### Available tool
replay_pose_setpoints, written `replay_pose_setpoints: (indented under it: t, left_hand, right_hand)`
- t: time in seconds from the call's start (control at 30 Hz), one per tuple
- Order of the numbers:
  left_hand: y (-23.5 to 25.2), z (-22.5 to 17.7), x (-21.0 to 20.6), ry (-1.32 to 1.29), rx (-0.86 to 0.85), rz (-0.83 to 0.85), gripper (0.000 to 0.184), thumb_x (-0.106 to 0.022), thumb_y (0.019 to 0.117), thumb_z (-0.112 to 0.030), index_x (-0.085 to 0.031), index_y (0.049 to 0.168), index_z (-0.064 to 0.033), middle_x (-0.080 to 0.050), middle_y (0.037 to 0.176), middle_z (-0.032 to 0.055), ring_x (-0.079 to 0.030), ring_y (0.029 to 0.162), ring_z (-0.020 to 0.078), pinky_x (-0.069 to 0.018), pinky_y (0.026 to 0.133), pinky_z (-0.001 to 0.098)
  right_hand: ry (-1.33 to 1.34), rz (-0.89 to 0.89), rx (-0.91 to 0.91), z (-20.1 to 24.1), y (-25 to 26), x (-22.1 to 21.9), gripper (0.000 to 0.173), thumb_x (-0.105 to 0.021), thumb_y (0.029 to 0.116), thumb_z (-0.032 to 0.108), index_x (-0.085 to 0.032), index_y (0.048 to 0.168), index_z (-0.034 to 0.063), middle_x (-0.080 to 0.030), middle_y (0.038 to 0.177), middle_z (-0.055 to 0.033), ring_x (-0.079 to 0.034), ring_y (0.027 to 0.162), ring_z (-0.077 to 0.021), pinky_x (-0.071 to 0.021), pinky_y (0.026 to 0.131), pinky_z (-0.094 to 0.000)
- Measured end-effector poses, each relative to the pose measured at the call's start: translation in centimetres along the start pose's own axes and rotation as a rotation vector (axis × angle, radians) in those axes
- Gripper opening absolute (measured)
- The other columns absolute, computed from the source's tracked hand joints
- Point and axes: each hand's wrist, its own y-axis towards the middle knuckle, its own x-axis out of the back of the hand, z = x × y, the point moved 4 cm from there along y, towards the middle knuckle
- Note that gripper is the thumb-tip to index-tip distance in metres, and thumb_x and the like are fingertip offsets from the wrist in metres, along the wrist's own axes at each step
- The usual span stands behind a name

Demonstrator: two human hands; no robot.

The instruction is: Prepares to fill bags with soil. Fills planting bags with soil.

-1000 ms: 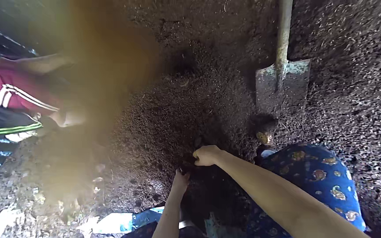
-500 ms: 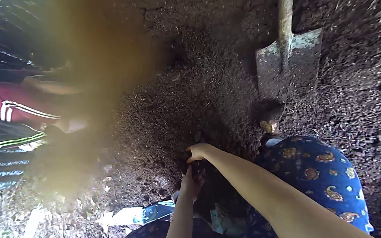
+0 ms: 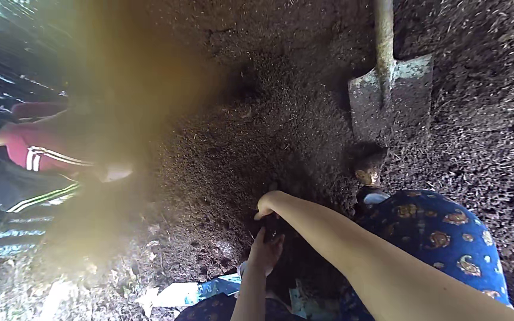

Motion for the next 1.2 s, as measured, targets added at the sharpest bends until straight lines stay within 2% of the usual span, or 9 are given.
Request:
replay_pose_setpoints:
  t: [0.17,0.4,0.53,0.67,0.77,0.83,0.93,1.0,1.2]
  left_hand:
    - [0.0,-0.5,-1.3,-0.138,-0.072,-0.032,0.038,-0.036,0.1119,-0.033,-0.053,0.133,-0.0063,-0.068,0.111,0.0147,-0.07,0.087,0.0208,-0.0591,0.069,0.0308]
    - [-0.8,-1.1,-2.0,0.007,-0.086,-0.211,0.03,-0.037,0.112,-0.024,-0.055,0.099,-0.0045,-0.058,0.071,0.0072,-0.057,0.055,0.0135,-0.0473,0.048,0.0239]
    - [-1.1,-1.1,-1.3,0.183,-0.054,-0.174,0.034,-0.037,0.1125,-0.032,-0.056,0.102,-0.0053,-0.057,0.071,0.0056,-0.051,0.048,0.0095,-0.0435,0.043,0.0214]
    - [-2.2,-3.3,1.9,0.583,-0.019,-0.02,0.061,-0.035,0.108,-0.059,-0.061,0.113,-0.0042,-0.063,0.088,0.0069,-0.06,0.072,0.0155,-0.0514,0.069,0.0319]
    - [-2.2,-5.1,3.5,0.696,-0.076,-0.093,0.07,-0.025,0.1054,-0.068,-0.052,0.136,-0.0106,-0.061,0.086,0.0086,-0.056,0.066,0.0172,-0.0486,0.061,0.0329]
    - [-2.0,-6.1,3.1,0.898,-0.118,-0.093,0.064,-0.028,0.109,-0.059,-0.029,0.16,-0.02,-0.059,0.092,0.0093,-0.053,0.064,0.016,-0.0459,0.057,0.0317]
    - [-0.9,-7.1,2.0,1.077,-0.264,-0.085,0.061,-0.044,0.1113,-0.038,-0.022,0.162,-0.0121,-0.057,0.138,0.0214,-0.063,0.11,0.0271,-0.0529,0.091,0.0447]
    - [-0.1,-7.3,1.2,1.043,-0.339,-0.067,0.061,-0.05,0.1096,-0.023,-0.021,0.16,-0.0046,-0.044,0.155,0.0251,-0.051,0.138,0.034,-0.0436,0.112,0.051]
    - [0.1,-7.0,1.0,1.207,-0.347,-0.314,0.06,-0.053,0.1072,-0.026,-0.028,0.159,-0.0087,-0.058,0.142,0.0249,-0.058,0.131,0.0399,-0.0461,0.107,0.0586]
  right_hand:
    - [-0.245,-0.038,0.022,-0.2,2.5,-1.4,0.06,-0.06,0.1,0.051,-0.056,0.146,0.0118,-0.058,0.14,-0.0255,-0.055,0.13,-0.0458,-0.0419,0.101,-0.072]
    - [-0.269,-0.15,0.008,1.8,0.3,-3.0,0.046,-0.061,0.0981,0.01,-0.056,0.144,0.0096,-0.061,0.132,-0.0268,-0.059,0.121,-0.0475,-0.0481,0.091,-0.069]
    - [-0.238,-0.174,0.004,1.5,-0.4,-3.0,0.049,-0.061,0.1004,0.017,-0.053,0.148,0.0177,-0.06,0.138,-0.0231,-0.058,0.126,-0.0454,-0.0472,0.094,-0.0689]
    - [-0.145,-0.153,0.018,-0.1,-1.0,-1.4,0.063,-0.064,0.0998,0.04,-0.044,0.155,0.0165,-0.054,0.146,-0.0236,-0.051,0.135,-0.0451,-0.0399,0.103,-0.0719]
    - [0.025,-0.075,0.009,-0.9,-1.9,-1.8,0.073,-0.06,0.1009,0.049,-0.039,0.156,0.0059,-0.055,0.143,-0.0249,-0.057,0.129,-0.0396,-0.0439,0.105,-0.0618]
    - [0.076,-0.047,-0.035,-1.0,-2.7,-2.4,0.062,-0.058,0.1036,0.045,-0.052,0.142,-0.0036,-0.06,0.134,-0.027,-0.063,0.119,-0.0383,-0.0485,0.1,-0.0572]
    - [0.025,-0.132,-0.068,-1.2,-2.9,-2.7,0.054,-0.055,0.1055,0.04,-0.058,0.133,-0.0071,-0.06,0.133,-0.0285,-0.06,0.123,-0.0426,-0.0469,0.1,-0.0629]
    - [0.004,-0.199,-0.086,-1.2,-2.5,-2.9,0.048,-0.059,0.1042,0.032,-0.057,0.135,-0.0048,-0.058,0.137,-0.0281,-0.057,0.128,-0.0456,-0.0458,0.099,-0.0675]
    - [0.017,-0.313,-0.132,2.0,-2.4,-5.2,0.037,-0.041,0.1049,0.002,-0.053,0.141,0.0014,-0.061,0.134,-0.0241,-0.06,0.125,-0.0435,-0.0509,0.096,-0.0602]
